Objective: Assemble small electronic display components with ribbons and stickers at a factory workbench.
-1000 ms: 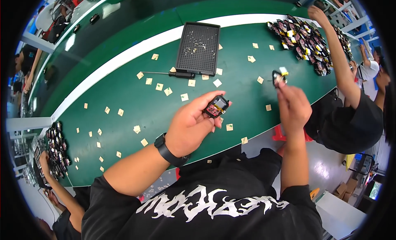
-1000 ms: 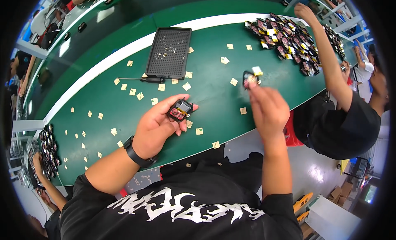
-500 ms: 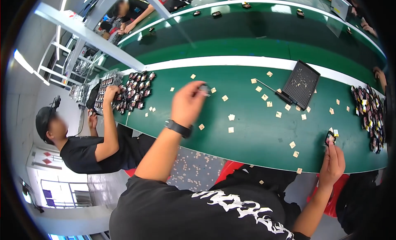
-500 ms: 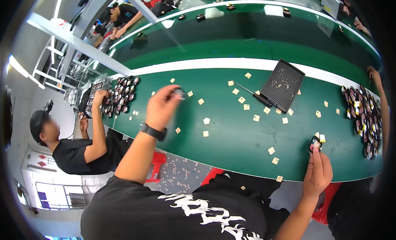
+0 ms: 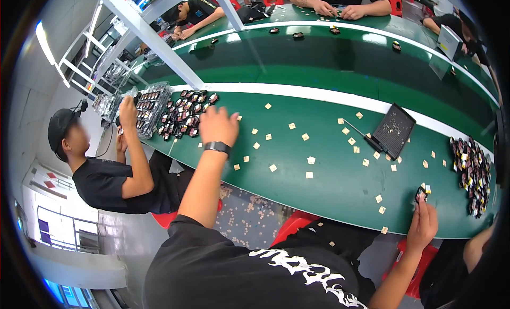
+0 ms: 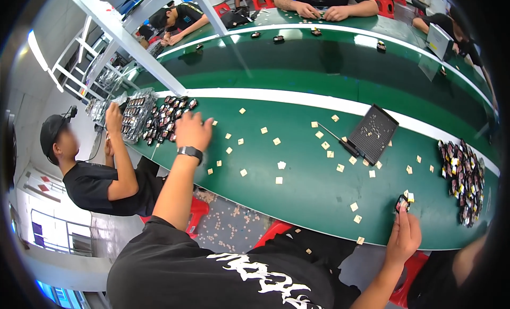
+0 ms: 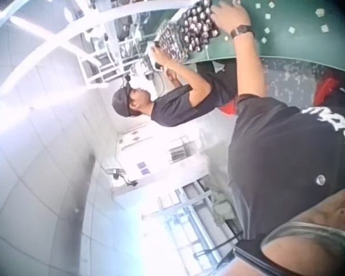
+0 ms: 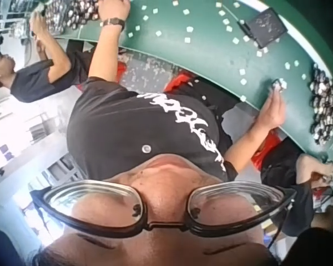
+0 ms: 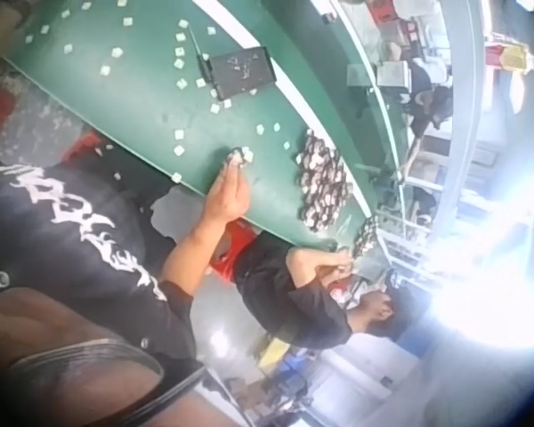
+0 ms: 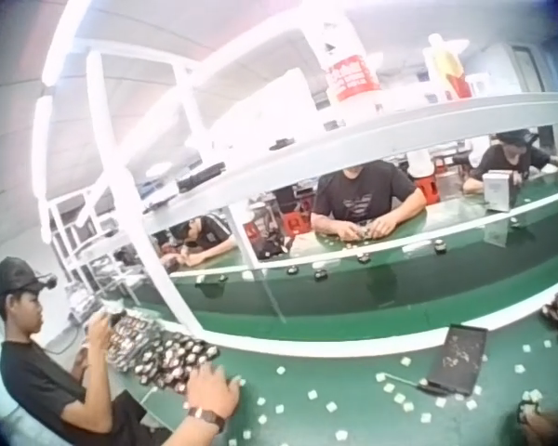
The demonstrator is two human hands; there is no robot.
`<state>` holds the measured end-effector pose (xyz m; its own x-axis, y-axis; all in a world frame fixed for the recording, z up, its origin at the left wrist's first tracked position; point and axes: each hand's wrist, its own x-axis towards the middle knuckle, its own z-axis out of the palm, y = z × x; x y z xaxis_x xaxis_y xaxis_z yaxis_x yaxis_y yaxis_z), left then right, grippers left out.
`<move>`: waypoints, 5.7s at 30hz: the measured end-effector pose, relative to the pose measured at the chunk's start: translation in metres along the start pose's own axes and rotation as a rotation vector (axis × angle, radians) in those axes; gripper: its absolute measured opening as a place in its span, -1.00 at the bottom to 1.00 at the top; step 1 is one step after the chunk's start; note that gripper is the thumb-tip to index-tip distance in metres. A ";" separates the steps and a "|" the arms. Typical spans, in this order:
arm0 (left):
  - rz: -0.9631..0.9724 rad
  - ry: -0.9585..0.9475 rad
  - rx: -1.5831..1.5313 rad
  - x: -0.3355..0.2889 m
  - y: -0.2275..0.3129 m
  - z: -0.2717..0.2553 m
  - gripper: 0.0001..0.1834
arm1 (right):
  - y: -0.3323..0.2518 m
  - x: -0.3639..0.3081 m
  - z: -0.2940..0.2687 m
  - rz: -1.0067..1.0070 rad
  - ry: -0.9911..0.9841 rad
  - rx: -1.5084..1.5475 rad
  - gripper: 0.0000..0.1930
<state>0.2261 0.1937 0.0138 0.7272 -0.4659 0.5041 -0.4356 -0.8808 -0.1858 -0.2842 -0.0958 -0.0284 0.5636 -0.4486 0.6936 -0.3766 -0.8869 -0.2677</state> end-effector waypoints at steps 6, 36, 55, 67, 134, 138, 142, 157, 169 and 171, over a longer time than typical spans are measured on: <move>0.509 -0.680 -1.499 -0.075 0.174 -0.084 -0.50 | -0.048 0.011 0.015 -0.065 0.034 0.084 -0.65; 0.432 -1.247 -1.815 -0.081 0.222 -0.074 -0.54 | -0.150 0.081 0.040 1.070 -0.329 0.870 -0.84; 0.572 -1.000 -1.703 -0.079 0.225 -0.073 -0.59 | -0.156 0.077 0.068 1.428 -0.234 1.104 -0.85; 0.333 -1.403 -1.803 -0.073 0.220 -0.076 -0.55 | -0.139 0.066 0.070 1.087 -0.096 0.650 -0.78; 0.091 -0.338 -0.695 0.012 -0.056 0.062 -0.67 | 0.157 0.122 -0.005 0.739 -0.174 -0.359 -0.70; 0.217 -0.238 -0.280 0.012 -0.036 0.048 -0.64 | 0.148 0.123 -0.016 0.640 -0.070 -0.259 -0.70; 0.149 -0.115 -0.090 0.003 0.032 -0.020 -0.60 | 0.118 0.117 -0.023 0.477 0.008 -0.109 -0.71; 0.161 -2.000 -1.946 -0.059 0.248 -0.091 -0.60 | -0.087 0.072 -0.002 0.248 -0.333 0.415 -0.81; 0.583 -1.372 -1.785 -0.067 0.240 -0.071 -0.57 | -0.120 0.070 0.029 1.059 -0.398 0.605 -0.52; 0.573 -1.375 -1.775 -0.066 0.238 -0.072 -0.59 | -0.120 0.071 0.033 1.071 -0.463 0.574 -0.57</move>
<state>0.0362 0.0208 -0.0034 -0.1265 -0.9846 -0.1208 0.0319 -0.1258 0.9915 -0.1750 -0.0245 0.0311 0.4238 -0.8528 -0.3053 -0.4934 0.0653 -0.8674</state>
